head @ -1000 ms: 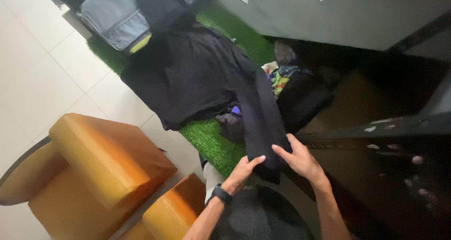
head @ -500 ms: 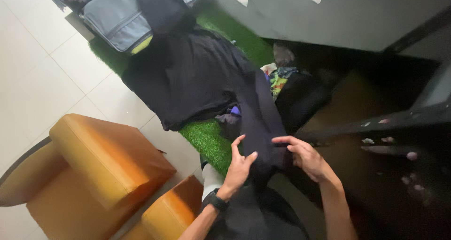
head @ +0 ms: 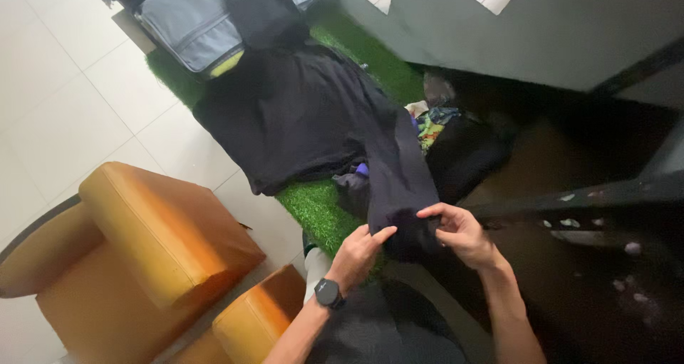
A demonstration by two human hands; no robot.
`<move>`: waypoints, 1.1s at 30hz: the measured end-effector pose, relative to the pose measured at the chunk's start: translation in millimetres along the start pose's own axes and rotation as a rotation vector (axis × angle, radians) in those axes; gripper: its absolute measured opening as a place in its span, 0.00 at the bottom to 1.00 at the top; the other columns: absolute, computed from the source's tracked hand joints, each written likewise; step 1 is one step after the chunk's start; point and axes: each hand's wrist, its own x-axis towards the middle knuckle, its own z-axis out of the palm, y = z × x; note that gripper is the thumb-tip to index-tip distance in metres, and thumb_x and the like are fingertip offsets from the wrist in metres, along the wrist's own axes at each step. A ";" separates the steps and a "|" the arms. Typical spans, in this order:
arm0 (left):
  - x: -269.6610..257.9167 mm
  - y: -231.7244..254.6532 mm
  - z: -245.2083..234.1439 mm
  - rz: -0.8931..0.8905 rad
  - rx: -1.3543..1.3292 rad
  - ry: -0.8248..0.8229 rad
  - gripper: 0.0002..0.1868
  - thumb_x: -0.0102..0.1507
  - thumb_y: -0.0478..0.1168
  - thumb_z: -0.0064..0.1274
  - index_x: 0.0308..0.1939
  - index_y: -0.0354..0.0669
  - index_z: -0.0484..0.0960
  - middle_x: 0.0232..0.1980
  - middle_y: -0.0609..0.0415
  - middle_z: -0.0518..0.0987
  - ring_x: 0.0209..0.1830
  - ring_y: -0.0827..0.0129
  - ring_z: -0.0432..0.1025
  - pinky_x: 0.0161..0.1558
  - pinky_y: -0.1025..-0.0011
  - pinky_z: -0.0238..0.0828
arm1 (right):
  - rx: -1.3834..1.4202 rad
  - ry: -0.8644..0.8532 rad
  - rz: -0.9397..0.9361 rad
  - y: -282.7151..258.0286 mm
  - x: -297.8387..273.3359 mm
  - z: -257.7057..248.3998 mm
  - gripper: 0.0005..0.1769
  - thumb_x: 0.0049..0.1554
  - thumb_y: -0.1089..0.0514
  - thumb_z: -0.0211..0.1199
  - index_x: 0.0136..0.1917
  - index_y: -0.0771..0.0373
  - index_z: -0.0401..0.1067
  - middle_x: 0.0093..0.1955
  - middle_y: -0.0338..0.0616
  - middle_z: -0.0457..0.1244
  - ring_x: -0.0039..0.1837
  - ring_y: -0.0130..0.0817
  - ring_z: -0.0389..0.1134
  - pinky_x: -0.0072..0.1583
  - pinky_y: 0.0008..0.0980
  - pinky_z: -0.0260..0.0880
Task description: The person folds a black shirt on a green surface and places it into a suitcase.
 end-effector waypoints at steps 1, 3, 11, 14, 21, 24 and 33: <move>0.3 -2.8 0.3 0.038 0.023 0.012 0.25 0.63 0.24 0.49 0.63 0.40 0.74 0.48 0.45 0.80 0.49 0.51 0.76 0.52 0.60 0.77 | -0.050 0.026 -0.008 -2.1 0.4 4.8 0.23 0.52 0.76 0.57 0.61 0.69 0.75 0.37 0.32 0.63 0.32 0.14 0.57 0.35 0.17 0.59; 0.3 -10.6 1.4 0.118 0.068 0.035 0.24 0.63 0.24 0.51 0.62 0.40 0.73 0.49 0.47 0.80 0.52 0.50 0.76 0.55 0.58 0.76 | -0.151 0.080 -0.028 -7.8 4.4 11.8 0.22 0.49 0.76 0.56 0.56 0.69 0.76 0.40 0.33 0.67 0.33 0.15 0.58 0.35 0.18 0.60; -31.6 -62.8 54.5 -0.541 0.079 0.126 0.12 0.59 0.28 0.47 0.47 0.35 0.76 0.40 0.46 0.71 0.48 0.59 0.67 0.49 0.63 0.68 | -0.802 0.405 -0.180 -26.4 28.0 30.2 0.09 0.57 0.61 0.62 0.41 0.69 0.79 0.42 0.45 0.65 0.43 0.33 0.65 0.44 0.34 0.67; -55.2 -87.1 74.6 -1.181 -0.496 0.213 0.18 0.70 0.44 0.32 0.54 0.44 0.75 0.51 0.55 0.76 0.54 0.68 0.69 0.54 0.71 0.66 | -1.111 0.522 0.285 -40.9 48.2 55.5 0.20 0.64 0.50 0.62 0.39 0.67 0.78 0.41 0.55 0.69 0.44 0.45 0.71 0.50 0.39 0.70; -83.4 -87.1 82.4 -1.107 -0.809 0.296 0.19 0.71 0.45 0.41 0.55 0.37 0.80 0.57 0.50 0.82 0.55 0.66 0.75 0.58 0.67 0.71 | -1.418 0.219 0.143 -46.1 41.0 70.0 0.12 0.62 0.52 0.60 0.50 0.61 0.77 0.53 0.50 0.69 0.60 0.47 0.69 0.63 0.39 0.69; -55.7 -48.3 52.1 -0.766 -0.437 0.222 0.11 0.68 0.37 0.50 0.52 0.37 0.78 0.57 0.49 0.84 0.56 0.65 0.77 0.58 0.68 0.73 | -1.278 0.230 -0.410 -39.3 33.0 64.9 0.17 0.48 0.69 0.62 0.52 0.62 0.76 0.63 0.57 0.67 0.66 0.55 0.63 0.64 0.48 0.64; 12.2 -7.2 6.7 -0.209 -0.443 0.106 0.19 0.61 0.30 0.64 0.54 0.37 0.77 0.57 0.46 0.82 0.60 0.64 0.77 0.61 0.68 0.75 | -0.601 0.184 -0.289 -18.7 28.6 44.9 0.19 0.49 0.71 0.69 0.55 0.64 0.75 0.48 0.44 0.71 0.51 0.30 0.73 0.54 0.31 0.77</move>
